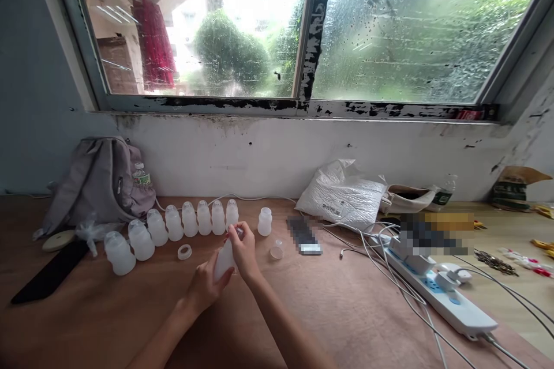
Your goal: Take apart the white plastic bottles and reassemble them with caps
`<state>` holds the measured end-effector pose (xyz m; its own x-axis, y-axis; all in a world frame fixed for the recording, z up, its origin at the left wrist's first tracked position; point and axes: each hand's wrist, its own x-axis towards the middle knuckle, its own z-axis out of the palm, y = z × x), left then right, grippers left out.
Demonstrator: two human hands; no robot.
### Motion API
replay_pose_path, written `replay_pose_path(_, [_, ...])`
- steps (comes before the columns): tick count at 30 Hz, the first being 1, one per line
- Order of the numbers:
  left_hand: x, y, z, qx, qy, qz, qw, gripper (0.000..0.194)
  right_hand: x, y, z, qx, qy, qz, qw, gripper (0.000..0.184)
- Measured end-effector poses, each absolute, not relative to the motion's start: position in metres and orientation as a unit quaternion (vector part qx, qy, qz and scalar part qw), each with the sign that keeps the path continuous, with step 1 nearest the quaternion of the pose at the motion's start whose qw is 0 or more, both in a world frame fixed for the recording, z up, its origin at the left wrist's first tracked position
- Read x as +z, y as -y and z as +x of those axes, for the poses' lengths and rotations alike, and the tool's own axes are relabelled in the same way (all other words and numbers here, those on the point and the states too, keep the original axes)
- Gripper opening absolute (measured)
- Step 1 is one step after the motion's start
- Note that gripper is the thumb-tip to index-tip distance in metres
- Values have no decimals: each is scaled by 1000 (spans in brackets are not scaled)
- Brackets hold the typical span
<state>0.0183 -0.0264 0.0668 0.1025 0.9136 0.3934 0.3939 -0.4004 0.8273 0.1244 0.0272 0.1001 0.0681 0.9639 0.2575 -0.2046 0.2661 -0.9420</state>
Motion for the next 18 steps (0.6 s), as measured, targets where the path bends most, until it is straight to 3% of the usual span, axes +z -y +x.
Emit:
replay_pose_path(3, [72, 32, 24, 491, -454, 659, 343, 29, 104, -26, 127, 490, 477, -391, 616, 29])
replay_pose_path(7, [74, 34, 29, 447, -377, 513, 629, 38, 107, -26, 134, 595, 418, -377, 574, 32])
replay_pose_path(10, [68, 30, 27, 417, -295, 382, 770, 47, 111, -23, 136, 624, 417, -361, 554, 31])
replay_pose_path(18, [32, 14, 13, 343, -139, 278, 886, 57, 124, -10, 126, 638, 408, -296, 582, 26])
